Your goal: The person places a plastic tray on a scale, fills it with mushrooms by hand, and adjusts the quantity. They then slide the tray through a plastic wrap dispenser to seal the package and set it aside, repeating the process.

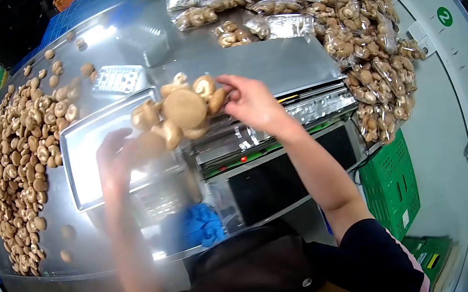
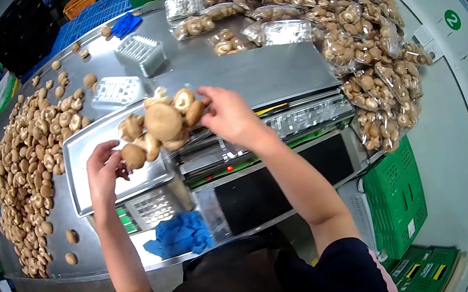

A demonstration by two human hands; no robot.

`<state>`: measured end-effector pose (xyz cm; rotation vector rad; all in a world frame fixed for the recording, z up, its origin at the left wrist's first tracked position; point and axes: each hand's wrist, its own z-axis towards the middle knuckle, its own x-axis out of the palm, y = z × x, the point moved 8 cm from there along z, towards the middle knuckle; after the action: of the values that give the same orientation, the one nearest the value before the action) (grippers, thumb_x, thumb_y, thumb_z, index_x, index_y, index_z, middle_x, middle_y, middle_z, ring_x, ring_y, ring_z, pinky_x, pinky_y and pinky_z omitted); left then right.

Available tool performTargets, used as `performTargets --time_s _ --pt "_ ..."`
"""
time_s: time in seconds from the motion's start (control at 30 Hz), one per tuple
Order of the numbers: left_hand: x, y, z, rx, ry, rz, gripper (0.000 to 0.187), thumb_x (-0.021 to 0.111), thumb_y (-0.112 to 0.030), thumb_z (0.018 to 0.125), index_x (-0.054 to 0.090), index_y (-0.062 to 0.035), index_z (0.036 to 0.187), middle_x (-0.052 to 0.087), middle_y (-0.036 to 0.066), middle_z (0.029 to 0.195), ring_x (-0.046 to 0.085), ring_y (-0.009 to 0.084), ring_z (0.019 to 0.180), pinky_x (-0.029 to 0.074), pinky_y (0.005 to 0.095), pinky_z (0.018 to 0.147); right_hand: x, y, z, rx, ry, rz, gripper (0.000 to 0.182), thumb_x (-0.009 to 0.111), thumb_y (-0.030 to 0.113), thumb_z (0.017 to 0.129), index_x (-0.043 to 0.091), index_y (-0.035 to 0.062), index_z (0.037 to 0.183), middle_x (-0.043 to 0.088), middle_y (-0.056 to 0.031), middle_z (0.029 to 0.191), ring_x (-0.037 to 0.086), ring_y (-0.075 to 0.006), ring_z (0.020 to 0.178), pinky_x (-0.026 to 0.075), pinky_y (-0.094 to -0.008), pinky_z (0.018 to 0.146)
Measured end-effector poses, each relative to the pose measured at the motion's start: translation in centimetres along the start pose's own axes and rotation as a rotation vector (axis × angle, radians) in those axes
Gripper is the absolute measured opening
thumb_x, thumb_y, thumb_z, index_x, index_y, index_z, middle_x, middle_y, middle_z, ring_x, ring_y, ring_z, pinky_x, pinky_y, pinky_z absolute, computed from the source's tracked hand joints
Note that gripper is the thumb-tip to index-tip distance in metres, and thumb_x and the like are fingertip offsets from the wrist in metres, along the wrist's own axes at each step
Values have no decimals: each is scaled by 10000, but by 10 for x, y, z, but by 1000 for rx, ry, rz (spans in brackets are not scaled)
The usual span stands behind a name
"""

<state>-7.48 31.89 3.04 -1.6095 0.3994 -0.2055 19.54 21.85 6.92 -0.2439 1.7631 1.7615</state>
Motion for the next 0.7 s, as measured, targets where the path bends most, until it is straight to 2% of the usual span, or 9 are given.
performTargets --time_s 0.17,0.2,0.3,0.47,0.53,0.57,0.63,0.67,0.7 --pt "144 -4 41 -46 146 -9 273 506 -13 855 533 79 1111 613 111 751 593 158 524 469 258 417 -111 -85 -1 71 -56 -10 559 568 -26 726 504 -9 1281 644 -69 969 549 -74 704 485 -222 693" --pt "167 -5 50 -87 167 7 278 506 -5 851 530 85 1113 619 121 761 599 164 525 467 259 416 -128 -92 -1 86 -69 -20 562 567 -43 722 505 -10 1279 638 -68 970 544 -65 703 481 -218 686" --pt "218 7 82 -27 206 121 295 512 12 843 519 109 1121 628 134 779 609 162 522 453 252 405 -163 -135 5 106 -83 -32 581 571 -67 716 497 -3 1289 631 -63 976 540 -61 703 480 -214 685" --pt "254 12 92 -77 246 239 287 529 0 851 536 102 1118 638 136 805 599 142 542 428 239 398 -180 -169 4 174 -12 -30 602 596 -78 726 477 4 1310 619 -63 1027 542 -52 732 479 -210 705" --pt "252 4 85 -36 253 268 280 542 -7 851 547 101 1110 642 135 813 596 134 561 416 232 396 -181 -177 1 188 29 83 587 615 -58 744 474 13 1309 612 -77 1058 550 -72 746 483 -220 730" --pt "248 6 78 -107 278 314 278 559 -16 857 565 69 1121 648 128 839 585 138 583 436 247 437 -183 -179 -2 195 48 136 580 624 -48 753 473 17 1309 608 -84 1073 553 -82 753 485 -224 743" --pt "231 -21 54 357 250 508 284 572 -10 851 578 21 1133 651 109 852 586 142 626 473 275 507 -201 -159 -14 -55 102 -128 580 649 -1 762 472 65 1311 586 -93 1159 603 -153 827 503 -276 774" --pt "219 -41 33 510 234 626 319 602 8 820 586 -20 1137 637 100 871 602 190 724 505 311 592 -212 -149 -25 -179 130 -261 581 661 23 766 472 89 1311 575 -98 1202 627 -188 863 512 -301 789" --pt "213 -59 10 660 240 913 373 629 34 763 591 -35 1127 612 112 923 591 259 857 516 344 682 -222 -142 -37 -259 174 -450 575 659 35 771 474 120 1309 547 -77 1250 625 -202 904 515 -309 793"
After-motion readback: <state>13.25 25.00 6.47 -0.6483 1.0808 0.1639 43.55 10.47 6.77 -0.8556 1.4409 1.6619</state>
